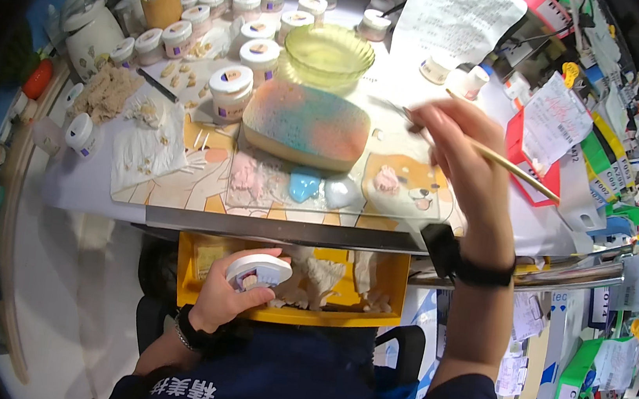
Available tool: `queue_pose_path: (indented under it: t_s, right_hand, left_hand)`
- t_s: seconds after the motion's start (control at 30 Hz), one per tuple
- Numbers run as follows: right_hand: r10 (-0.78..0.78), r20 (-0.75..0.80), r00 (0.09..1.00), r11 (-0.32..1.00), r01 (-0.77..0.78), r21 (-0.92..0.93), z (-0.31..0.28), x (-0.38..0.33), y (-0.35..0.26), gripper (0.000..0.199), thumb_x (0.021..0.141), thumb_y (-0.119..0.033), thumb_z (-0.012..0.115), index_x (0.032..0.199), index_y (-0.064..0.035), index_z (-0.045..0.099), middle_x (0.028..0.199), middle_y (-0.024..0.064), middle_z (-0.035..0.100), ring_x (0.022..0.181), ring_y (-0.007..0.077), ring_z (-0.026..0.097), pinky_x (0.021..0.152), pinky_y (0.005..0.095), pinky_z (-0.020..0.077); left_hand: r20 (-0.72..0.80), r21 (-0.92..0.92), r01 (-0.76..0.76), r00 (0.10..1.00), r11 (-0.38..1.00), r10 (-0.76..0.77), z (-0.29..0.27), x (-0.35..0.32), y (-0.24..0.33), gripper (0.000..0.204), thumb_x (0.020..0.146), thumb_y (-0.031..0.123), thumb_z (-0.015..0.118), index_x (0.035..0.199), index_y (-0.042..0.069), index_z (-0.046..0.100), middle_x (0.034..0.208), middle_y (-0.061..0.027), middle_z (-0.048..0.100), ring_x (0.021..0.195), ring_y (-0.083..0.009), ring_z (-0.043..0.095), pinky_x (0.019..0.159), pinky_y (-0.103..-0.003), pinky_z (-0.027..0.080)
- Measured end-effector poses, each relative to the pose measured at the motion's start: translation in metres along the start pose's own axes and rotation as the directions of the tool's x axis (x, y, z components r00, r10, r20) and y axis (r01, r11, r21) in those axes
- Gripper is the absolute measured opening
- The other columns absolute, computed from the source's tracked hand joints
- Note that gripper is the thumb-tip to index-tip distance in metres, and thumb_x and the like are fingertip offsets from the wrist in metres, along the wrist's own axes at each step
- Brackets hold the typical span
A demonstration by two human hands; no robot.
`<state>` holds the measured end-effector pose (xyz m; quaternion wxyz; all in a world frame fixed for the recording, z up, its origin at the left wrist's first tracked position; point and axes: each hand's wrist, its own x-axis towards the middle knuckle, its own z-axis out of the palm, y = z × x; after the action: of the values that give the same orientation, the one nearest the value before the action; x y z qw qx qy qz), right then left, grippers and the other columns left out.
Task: Painting a dental mold with a fine brush using pink and white materials.
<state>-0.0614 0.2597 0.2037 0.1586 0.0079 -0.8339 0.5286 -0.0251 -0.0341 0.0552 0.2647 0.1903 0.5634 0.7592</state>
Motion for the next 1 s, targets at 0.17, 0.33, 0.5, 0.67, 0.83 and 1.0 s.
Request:
queue_pose_path:
  t_s: [0.17,0.33,0.5,0.67,0.83,1.0]
  right_hand:
    - [-0.001,-0.046,0.999,1.000,0.000,-0.030,0.037,0.089,0.029,0.017,0.085,-0.015,0.059,0.091,-0.0007,0.064,0.076,0.0029,0.062,0.055,0.0031,0.047,0.046,0.0184,0.0362]
    - [-0.042,-0.022,0.999,0.980,0.037,-0.196,0.036,0.076,0.018,0.018,0.078,-0.010,0.059,0.086,0.0047,0.063,0.072,0.0063,0.063,0.066,0.0102,0.056,0.058,0.0243,0.0442]
    - [-0.211,0.149,0.966,0.868,0.255,-0.426,0.037,-0.014,0.012,0.008,0.070,-0.001,0.059,0.078,0.0007,0.059,0.067,0.0103,0.056,0.059,0.0189,0.055,0.055,0.0276,0.0429]
    - [-0.419,0.085,0.904,0.838,0.422,-0.347,0.035,-0.092,0.006,0.025,0.062,0.004,0.053,0.085,0.0000,0.061,0.074,0.0118,0.058,0.058,0.0222,0.055,0.053,0.0288,0.0441]
    - [-0.317,0.232,0.919,0.946,0.325,0.003,0.083,-0.146,0.026,0.032,0.060,-0.001,0.054,0.091,-0.0001,0.063,0.081,0.0140,0.059,0.065,0.0285,0.060,0.060,0.0328,0.0506]
    - [-0.441,0.198,0.876,0.898,0.426,0.114,0.113,-0.162,0.046,0.025,0.057,0.000,0.057,0.082,-0.0017,0.060,0.077,0.0115,0.056,0.068,0.0288,0.059,0.081,0.0413,0.0526]
  left_hand:
    - [-0.091,0.069,-0.026,0.995,0.997,0.032,0.002,-0.006,-0.003,0.046,0.076,0.006,0.075,0.118,0.000,0.058,0.101,-0.0059,0.066,0.089,-0.0073,0.057,0.079,-0.023,0.048]
    - [-0.151,0.167,-0.043,0.986,0.985,0.069,0.002,-0.007,-0.008,0.044,0.074,0.007,0.076,0.116,0.003,0.061,0.095,-0.0052,0.067,0.083,-0.0067,0.058,0.075,-0.023,0.048]
    - [-0.133,0.297,-0.001,0.990,0.955,0.042,0.003,-0.004,-0.014,0.048,0.074,0.006,0.076,0.118,0.001,0.059,0.103,-0.0070,0.065,0.090,-0.0094,0.059,0.081,-0.024,0.047]
    - [-0.179,0.406,-0.135,0.958,0.904,0.224,0.008,0.002,-0.023,0.045,0.069,0.013,0.080,0.109,0.002,0.063,0.094,-0.0126,0.068,0.081,-0.0180,0.067,0.072,-0.028,0.052]
    - [-0.170,0.522,-0.176,0.937,0.835,0.304,0.011,0.005,-0.026,0.046,0.068,0.014,0.081,0.110,0.003,0.063,0.096,-0.0140,0.067,0.082,-0.0220,0.067,0.073,-0.030,0.052]
    - [-0.123,0.611,-0.235,0.915,0.756,0.384,0.018,0.003,-0.022,0.048,0.068,0.012,0.081,0.112,0.003,0.063,0.102,-0.0142,0.066,0.088,-0.0222,0.065,0.077,-0.030,0.051]
